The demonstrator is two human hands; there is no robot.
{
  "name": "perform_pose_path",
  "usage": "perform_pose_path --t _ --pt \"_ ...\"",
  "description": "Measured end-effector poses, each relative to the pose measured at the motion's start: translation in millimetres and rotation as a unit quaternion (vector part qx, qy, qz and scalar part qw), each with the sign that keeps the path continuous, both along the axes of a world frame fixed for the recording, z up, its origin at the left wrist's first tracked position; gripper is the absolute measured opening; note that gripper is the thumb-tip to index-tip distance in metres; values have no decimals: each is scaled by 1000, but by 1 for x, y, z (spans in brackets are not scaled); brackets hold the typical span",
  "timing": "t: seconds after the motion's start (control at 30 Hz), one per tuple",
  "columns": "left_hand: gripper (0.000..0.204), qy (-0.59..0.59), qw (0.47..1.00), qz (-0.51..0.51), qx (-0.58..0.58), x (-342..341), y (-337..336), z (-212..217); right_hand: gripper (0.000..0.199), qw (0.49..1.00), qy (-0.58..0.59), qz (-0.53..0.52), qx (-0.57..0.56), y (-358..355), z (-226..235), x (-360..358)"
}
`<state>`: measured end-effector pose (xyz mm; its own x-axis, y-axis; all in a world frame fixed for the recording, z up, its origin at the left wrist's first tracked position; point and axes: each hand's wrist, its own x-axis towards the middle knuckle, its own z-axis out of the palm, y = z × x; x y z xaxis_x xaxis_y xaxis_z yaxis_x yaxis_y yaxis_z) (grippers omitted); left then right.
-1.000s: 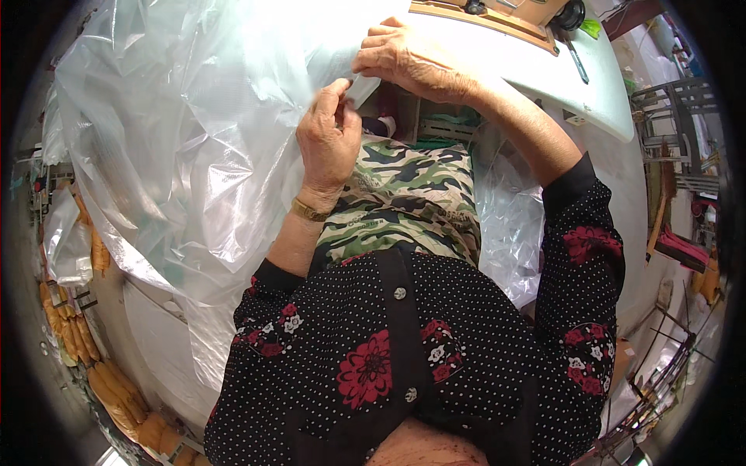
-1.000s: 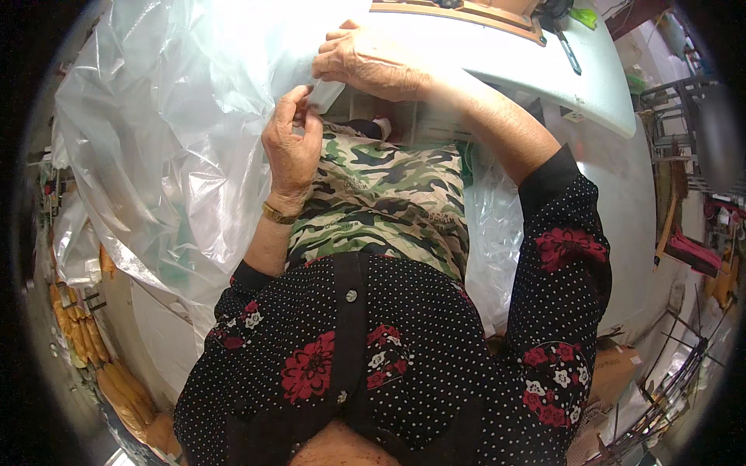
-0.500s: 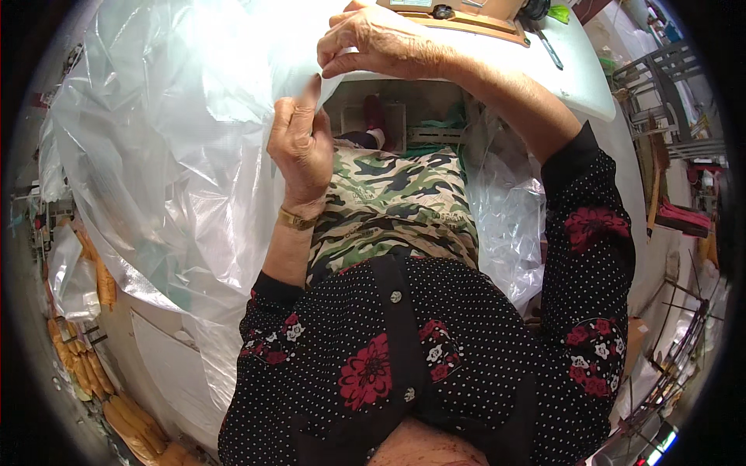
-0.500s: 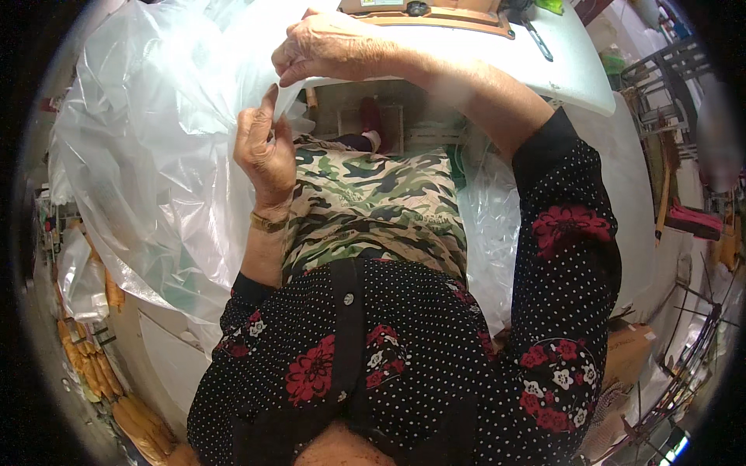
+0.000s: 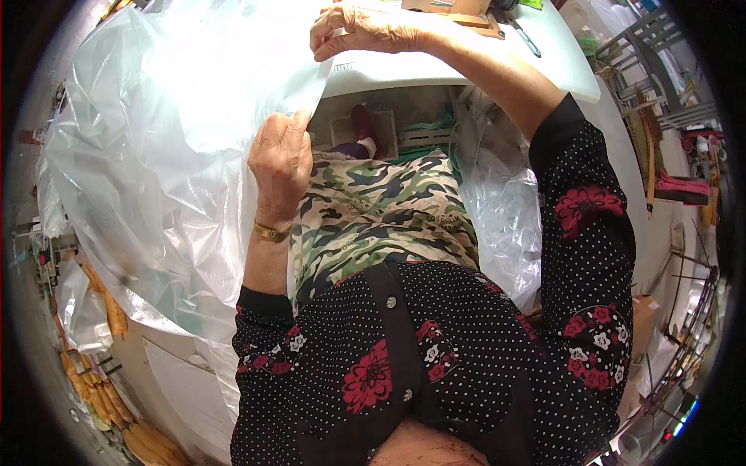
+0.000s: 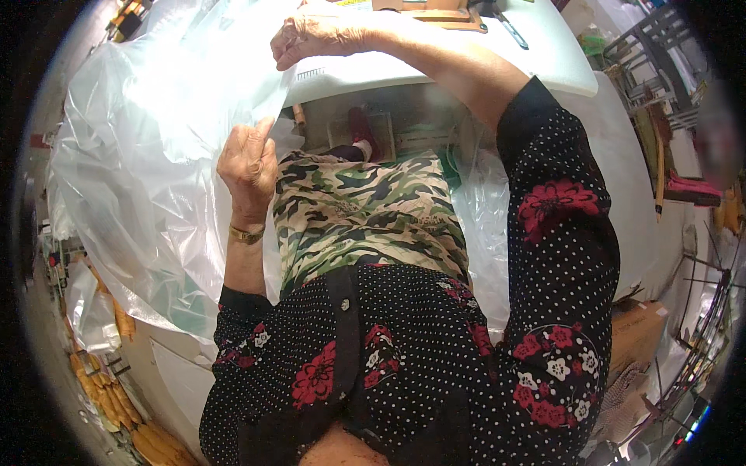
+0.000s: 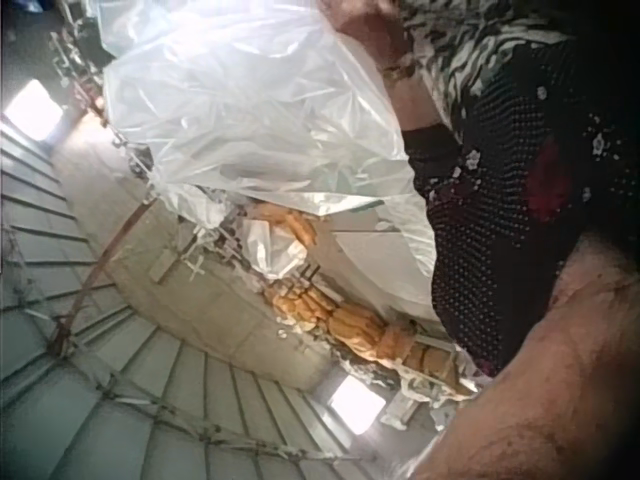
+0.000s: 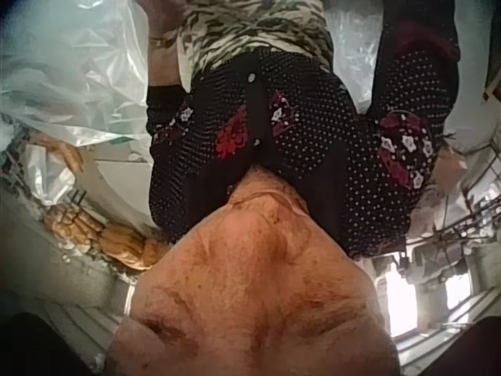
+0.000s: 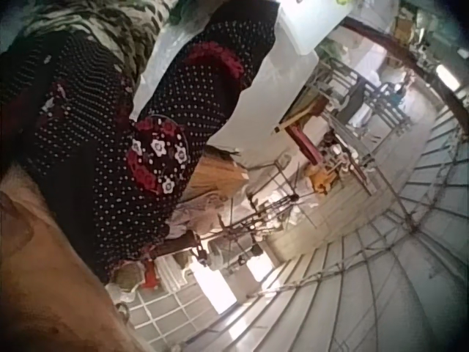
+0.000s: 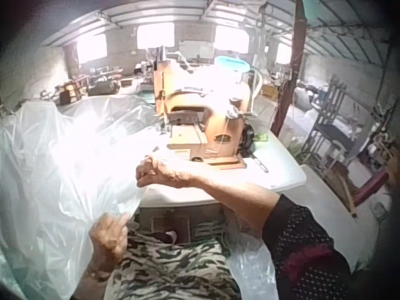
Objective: Sewing the edges of large plastic sheets using an industrial sewing machine
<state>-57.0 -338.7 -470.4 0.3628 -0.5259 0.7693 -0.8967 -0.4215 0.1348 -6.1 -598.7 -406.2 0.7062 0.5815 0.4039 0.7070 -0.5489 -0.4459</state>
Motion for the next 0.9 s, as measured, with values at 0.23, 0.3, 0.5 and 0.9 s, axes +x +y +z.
perform_pose_path --t 0.23,0.3,0.5,0.9 --pt "33 -19 992 -81 93 6 -8 7 22 988 -78 -37 -132 -19 9 5" --pt "32 -25 986 -89 142 5 -15 10 22 979 -108 -54 -165 -22 11 0" --pt "18 11 980 -90 177 0 -19 29 26 933 -185 -184 -247 -14 -9 -1" --pt "18 26 975 -107 195 -6 -32 27 35 827 -66 -429 358 33 -71 -12"
